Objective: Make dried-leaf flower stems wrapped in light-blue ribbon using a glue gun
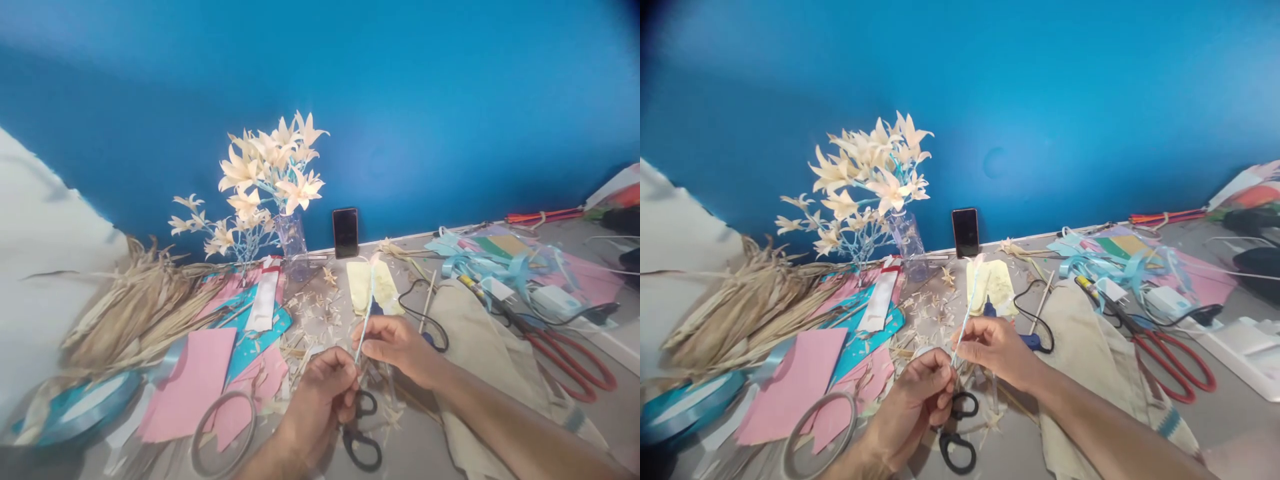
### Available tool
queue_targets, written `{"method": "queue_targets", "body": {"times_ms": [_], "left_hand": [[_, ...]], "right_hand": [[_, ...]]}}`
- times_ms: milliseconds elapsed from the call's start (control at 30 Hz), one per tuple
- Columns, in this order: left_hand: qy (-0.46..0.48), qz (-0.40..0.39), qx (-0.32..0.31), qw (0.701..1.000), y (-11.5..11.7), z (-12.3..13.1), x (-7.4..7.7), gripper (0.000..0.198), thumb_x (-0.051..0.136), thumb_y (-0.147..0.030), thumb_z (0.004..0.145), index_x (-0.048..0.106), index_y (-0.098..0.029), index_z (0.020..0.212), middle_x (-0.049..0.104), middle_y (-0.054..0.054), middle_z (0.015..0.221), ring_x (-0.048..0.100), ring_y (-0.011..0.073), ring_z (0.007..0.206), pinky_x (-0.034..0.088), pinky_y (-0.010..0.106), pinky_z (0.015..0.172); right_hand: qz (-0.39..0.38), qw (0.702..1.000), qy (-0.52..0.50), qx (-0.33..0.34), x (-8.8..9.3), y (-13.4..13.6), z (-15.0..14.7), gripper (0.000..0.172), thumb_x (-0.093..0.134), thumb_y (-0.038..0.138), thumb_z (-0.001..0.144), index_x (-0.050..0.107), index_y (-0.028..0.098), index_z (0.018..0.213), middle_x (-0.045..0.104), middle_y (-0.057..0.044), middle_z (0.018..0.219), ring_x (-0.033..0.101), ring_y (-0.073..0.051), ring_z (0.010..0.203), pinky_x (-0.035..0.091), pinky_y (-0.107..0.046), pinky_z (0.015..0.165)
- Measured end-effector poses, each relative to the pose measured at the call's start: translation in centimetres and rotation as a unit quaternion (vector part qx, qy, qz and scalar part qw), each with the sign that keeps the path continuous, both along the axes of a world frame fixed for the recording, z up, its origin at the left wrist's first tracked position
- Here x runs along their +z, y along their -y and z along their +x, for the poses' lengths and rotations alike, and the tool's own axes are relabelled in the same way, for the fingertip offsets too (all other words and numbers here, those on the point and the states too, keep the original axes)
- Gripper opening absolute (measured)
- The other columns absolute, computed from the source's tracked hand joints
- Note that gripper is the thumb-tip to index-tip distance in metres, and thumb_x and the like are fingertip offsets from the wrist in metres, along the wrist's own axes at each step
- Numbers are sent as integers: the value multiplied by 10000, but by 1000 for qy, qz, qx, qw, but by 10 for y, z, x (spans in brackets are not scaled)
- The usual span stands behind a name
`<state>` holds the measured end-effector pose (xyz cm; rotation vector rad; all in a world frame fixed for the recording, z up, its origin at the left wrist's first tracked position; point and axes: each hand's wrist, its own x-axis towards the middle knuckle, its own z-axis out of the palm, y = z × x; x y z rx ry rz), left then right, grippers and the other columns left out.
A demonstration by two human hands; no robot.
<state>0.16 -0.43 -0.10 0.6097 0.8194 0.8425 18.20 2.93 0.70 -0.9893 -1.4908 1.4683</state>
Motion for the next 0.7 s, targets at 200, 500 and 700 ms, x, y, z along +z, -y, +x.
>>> {"method": "queue_targets", "body": {"times_ms": [200,500,700], "left_hand": [[-9,19,-10,1000,2,0,-1,405,865,-403,649,541,-163,687,508,-35,580,357,45,462,202,184,423],[-59,48,-30,997,1,-1,-10,363,804,-429,712,543,-178,697,490,-47,531,336,52,424,205,199,419],[-156,114,1,981,1,-2,-13,401,785,-486,719,551,-167,656,433,-62,497,329,52,433,226,191,425]], "right_hand": [[1,997,-54,-53,-5,-4,3,485,688,645,792,705,161,821,622,-31,714,499,-138,640,377,-267,597],[-9,992,-39,-120,-8,-6,5,383,725,541,807,692,177,695,503,26,578,396,-120,569,275,-271,562],[-12,989,-101,-109,-5,-8,7,385,712,562,814,730,180,771,571,-5,643,437,-129,601,324,-277,590]]}}
